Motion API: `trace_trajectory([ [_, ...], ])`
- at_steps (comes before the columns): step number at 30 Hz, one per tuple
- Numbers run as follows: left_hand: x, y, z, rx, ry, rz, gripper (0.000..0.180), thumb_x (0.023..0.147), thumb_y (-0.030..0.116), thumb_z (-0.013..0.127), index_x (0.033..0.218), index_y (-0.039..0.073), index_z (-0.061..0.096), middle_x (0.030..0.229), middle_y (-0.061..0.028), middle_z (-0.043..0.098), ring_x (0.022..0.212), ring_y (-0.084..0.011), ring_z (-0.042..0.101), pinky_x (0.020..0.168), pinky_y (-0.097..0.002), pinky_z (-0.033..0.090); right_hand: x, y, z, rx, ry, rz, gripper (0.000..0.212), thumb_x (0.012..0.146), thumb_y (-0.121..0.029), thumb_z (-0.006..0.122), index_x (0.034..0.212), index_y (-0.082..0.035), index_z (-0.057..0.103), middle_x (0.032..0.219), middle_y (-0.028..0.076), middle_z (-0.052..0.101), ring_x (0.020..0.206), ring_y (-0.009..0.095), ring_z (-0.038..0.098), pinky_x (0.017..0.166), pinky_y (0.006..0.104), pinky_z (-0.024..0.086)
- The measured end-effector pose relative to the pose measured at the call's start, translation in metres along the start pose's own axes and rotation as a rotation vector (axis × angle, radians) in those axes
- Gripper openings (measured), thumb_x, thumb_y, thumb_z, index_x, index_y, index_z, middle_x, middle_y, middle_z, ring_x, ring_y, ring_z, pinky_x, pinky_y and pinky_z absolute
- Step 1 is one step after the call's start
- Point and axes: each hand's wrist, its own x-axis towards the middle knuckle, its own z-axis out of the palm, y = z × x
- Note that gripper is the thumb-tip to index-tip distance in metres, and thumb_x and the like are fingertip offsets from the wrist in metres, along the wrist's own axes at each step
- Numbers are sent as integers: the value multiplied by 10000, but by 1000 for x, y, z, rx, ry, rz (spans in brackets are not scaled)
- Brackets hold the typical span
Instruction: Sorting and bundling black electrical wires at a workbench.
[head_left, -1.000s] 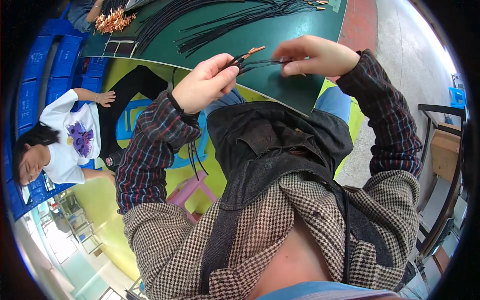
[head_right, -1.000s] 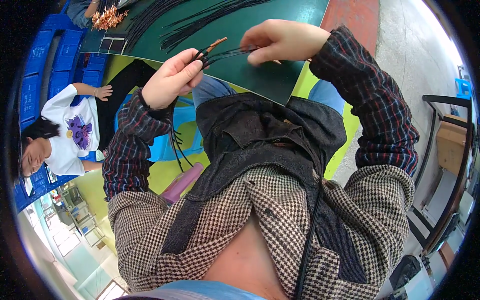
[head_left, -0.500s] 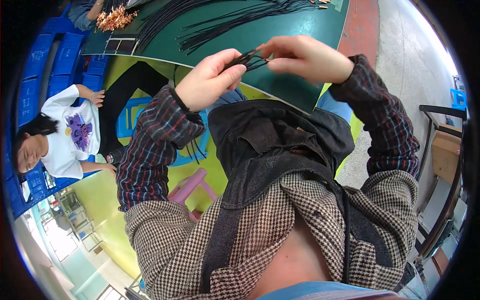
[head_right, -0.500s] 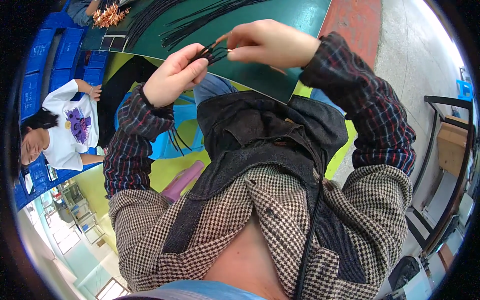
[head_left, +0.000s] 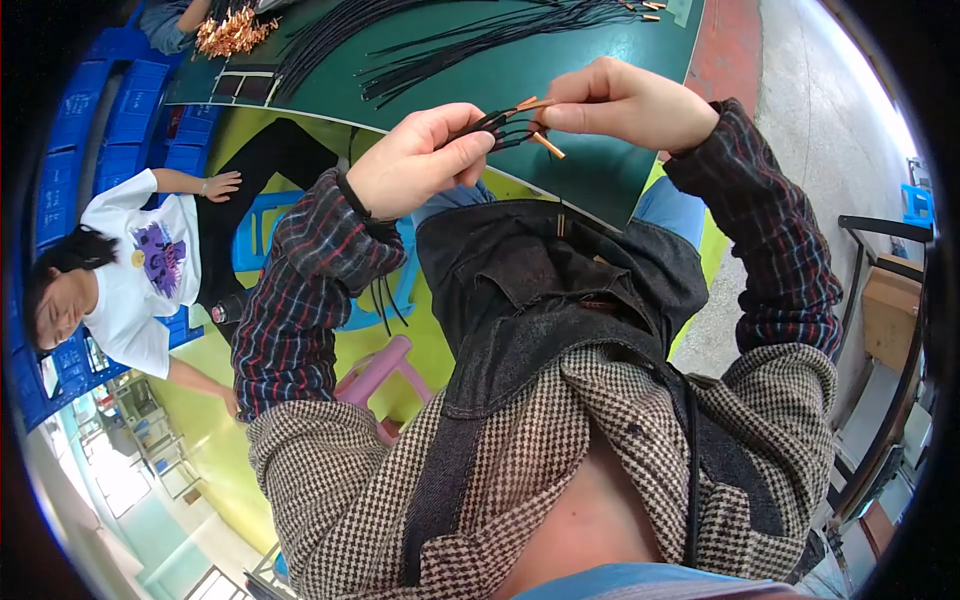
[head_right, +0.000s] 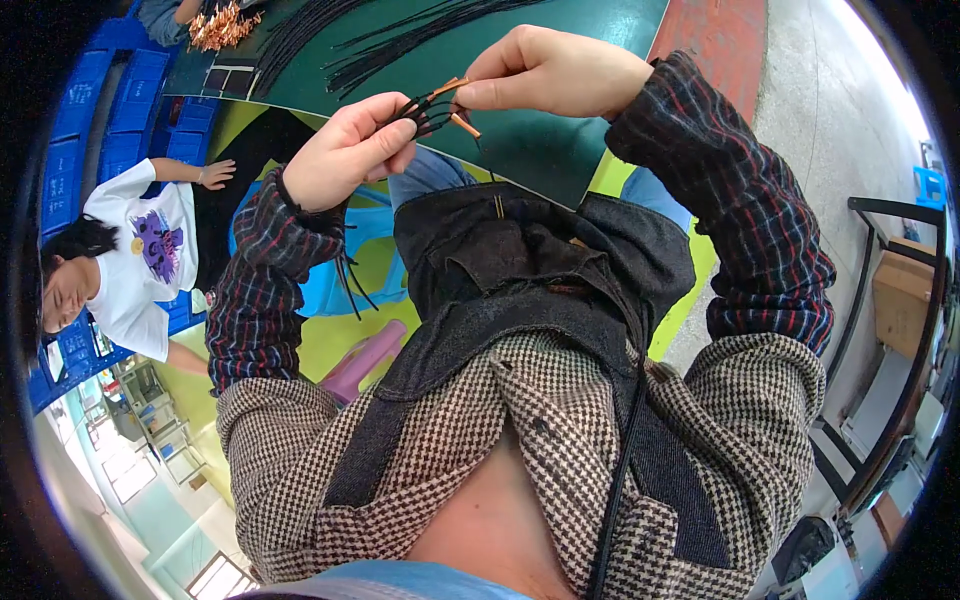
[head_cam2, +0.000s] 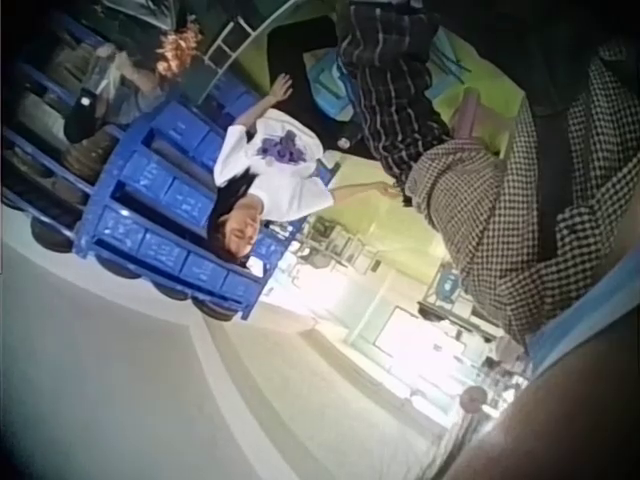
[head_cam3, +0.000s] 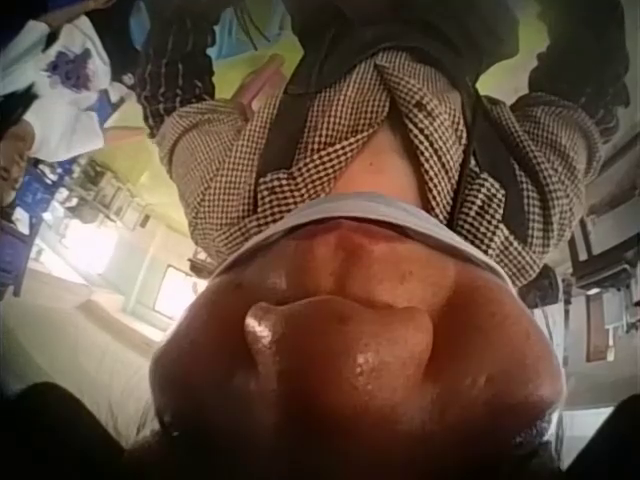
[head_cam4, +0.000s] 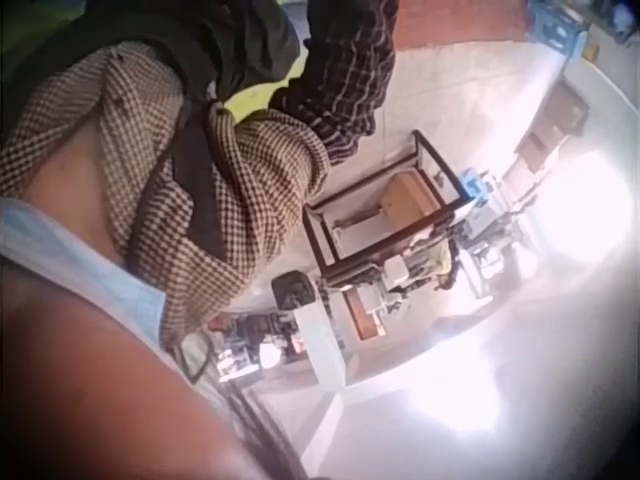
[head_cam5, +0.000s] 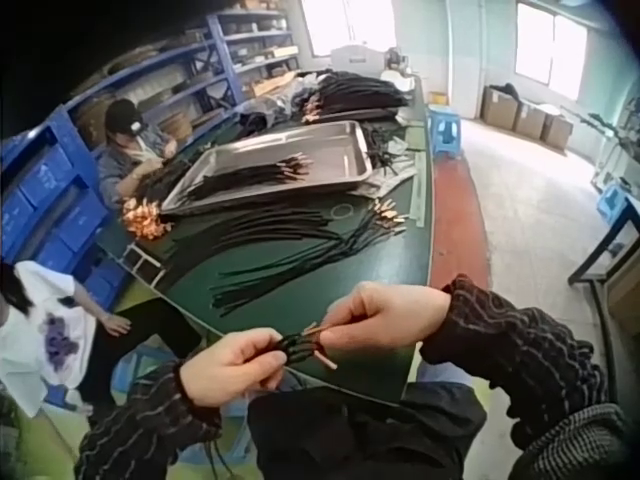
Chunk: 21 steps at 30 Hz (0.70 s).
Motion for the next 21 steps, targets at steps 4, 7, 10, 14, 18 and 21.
trace_trajectory([
  [4,5,-1,-1,-9,-7,0,134,919,175,448,965,60,497,656,45,463,538,-5,327,469,-151,250,10,5,10,338,50,90,194,861,-156,563,931,13,627,750,-10,591,650,46,480,616,200,407],
  [7,9,-4,-5,15,-4,14,131,906,168,463,940,49,506,659,38,476,563,-20,372,496,-168,292,14,7,13,464,45,147,169,828,-129,593,917,9,630,718,-13,576,633,59,478,603,209,400],
  [10,4,-5,-21,80,40,37,134,883,155,487,891,26,521,667,24,499,608,-51,457,548,-203,376,35,4,12,296,87,42,144,796,-104,615,888,6,628,682,-17,547,614,68,472,586,220,396],
  [14,-4,-18,-43,158,53,87,146,885,164,486,917,26,525,668,11,512,609,-57,465,544,-212,382,68,-18,12,-132,138,-135,126,756,-88,643,823,14,614,651,-2,532,592,76,484,548,224,407],
  [18,3,-35,-38,322,193,212,209,845,200,526,939,15,544,698,-94,554,671,-181,545,613,-303,440,72,-27,28,60,150,73,135,786,-81,609,809,49,578,665,1,531,597,61,487,532,207,402],
  [21,-4,-63,-26,409,366,308,234,817,237,532,933,38,571,781,-173,578,750,-321,570,658,-376,446,62,-35,43,104,124,222,120,825,-68,557,862,46,572,715,-8,538,666,49,487,590,190,391],
])
